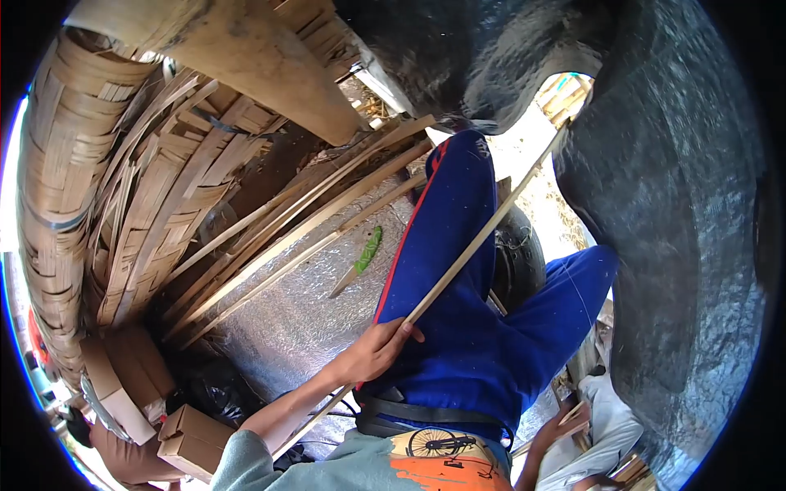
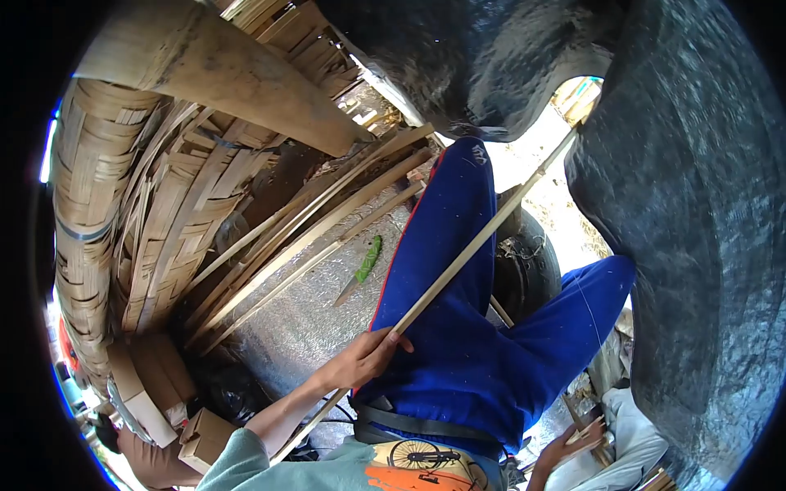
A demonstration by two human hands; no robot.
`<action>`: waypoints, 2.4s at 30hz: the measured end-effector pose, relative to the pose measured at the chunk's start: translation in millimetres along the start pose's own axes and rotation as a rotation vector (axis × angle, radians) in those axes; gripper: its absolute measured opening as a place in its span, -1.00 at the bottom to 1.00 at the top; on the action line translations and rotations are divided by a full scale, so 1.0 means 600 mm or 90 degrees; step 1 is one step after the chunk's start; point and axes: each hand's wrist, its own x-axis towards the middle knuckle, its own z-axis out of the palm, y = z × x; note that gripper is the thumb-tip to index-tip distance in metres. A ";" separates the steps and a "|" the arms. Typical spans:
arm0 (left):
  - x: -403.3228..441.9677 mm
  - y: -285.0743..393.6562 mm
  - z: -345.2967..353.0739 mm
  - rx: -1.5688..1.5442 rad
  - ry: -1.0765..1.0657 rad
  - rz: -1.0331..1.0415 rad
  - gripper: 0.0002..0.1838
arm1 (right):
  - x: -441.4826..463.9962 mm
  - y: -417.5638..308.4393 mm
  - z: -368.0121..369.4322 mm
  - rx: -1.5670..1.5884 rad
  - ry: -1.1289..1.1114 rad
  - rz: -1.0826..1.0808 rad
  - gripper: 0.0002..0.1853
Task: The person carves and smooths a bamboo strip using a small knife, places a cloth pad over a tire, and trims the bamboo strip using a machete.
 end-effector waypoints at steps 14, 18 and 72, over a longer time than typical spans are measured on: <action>0.006 0.000 -0.006 -0.047 -0.016 -0.045 -0.52 | -0.277 0.176 0.117 0.170 -0.154 0.319 -0.61; 0.008 0.001 -0.005 -0.035 -0.017 -0.040 -0.53 | -0.288 0.178 0.113 0.251 -0.242 0.389 -0.63; 0.022 -0.019 0.004 0.112 0.149 0.219 -0.64 | 0.438 -0.670 -0.123 0.947 -0.526 0.018 -0.70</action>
